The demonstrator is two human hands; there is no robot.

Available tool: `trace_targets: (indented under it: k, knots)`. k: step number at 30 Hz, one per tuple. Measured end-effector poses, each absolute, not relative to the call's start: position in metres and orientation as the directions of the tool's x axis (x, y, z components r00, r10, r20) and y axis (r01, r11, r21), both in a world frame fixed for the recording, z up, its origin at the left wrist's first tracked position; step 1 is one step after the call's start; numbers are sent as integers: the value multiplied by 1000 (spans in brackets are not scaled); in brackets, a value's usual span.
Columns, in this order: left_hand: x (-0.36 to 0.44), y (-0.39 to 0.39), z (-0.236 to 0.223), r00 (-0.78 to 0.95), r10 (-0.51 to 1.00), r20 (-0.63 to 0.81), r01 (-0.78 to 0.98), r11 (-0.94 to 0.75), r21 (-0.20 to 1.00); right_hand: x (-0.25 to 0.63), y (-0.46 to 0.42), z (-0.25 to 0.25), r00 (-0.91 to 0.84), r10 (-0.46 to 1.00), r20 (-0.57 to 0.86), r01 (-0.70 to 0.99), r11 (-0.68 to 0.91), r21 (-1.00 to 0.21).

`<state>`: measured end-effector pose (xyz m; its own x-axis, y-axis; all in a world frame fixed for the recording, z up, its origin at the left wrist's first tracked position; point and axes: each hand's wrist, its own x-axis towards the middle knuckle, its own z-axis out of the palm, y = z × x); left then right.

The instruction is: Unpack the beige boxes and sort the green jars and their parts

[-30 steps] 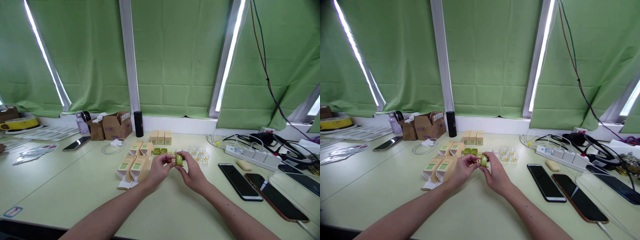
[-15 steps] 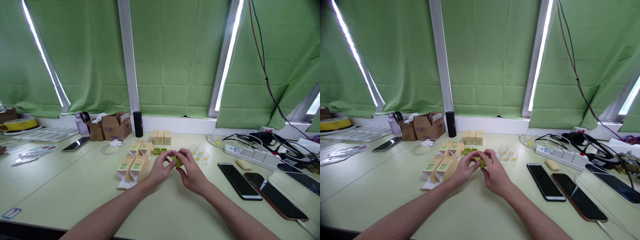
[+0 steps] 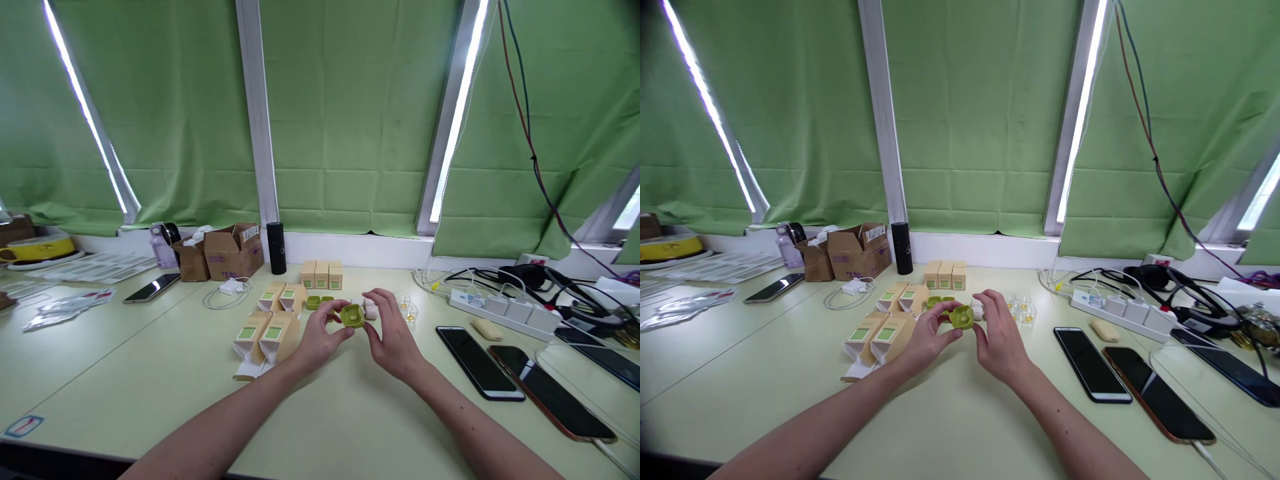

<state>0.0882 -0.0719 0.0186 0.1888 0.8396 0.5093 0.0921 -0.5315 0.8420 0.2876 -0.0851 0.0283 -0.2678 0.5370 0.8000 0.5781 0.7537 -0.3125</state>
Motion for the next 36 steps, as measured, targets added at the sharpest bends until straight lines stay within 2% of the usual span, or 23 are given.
trace_targets:
  k: [6, 11, 18, 25, 36]
  knots:
    - [90, -78, 24, 116, 766, 632, 287, -635, 717, 286, -92, 35, -235, 473, 849, 617, 747, -246]
    - [92, -84, 27, 180, 686, 705, 353, -714, 605, 281, -95, 35, -297, 389, 872, 682, 725, -91]
    - [92, -85, 21, 250, 588, 769, 434, -778, 454, 281, -93, 33, -317, 350, 881, 712, 701, -22]
    - [90, -85, 20, 302, 513, 804, 459, -817, 349, 279, -92, 30, -319, 367, 874, 736, 677, -16]
    - [90, -84, 18, 295, 495, 817, 470, -820, 327, 275, -94, 32, -292, 361, 886, 741, 671, -29]
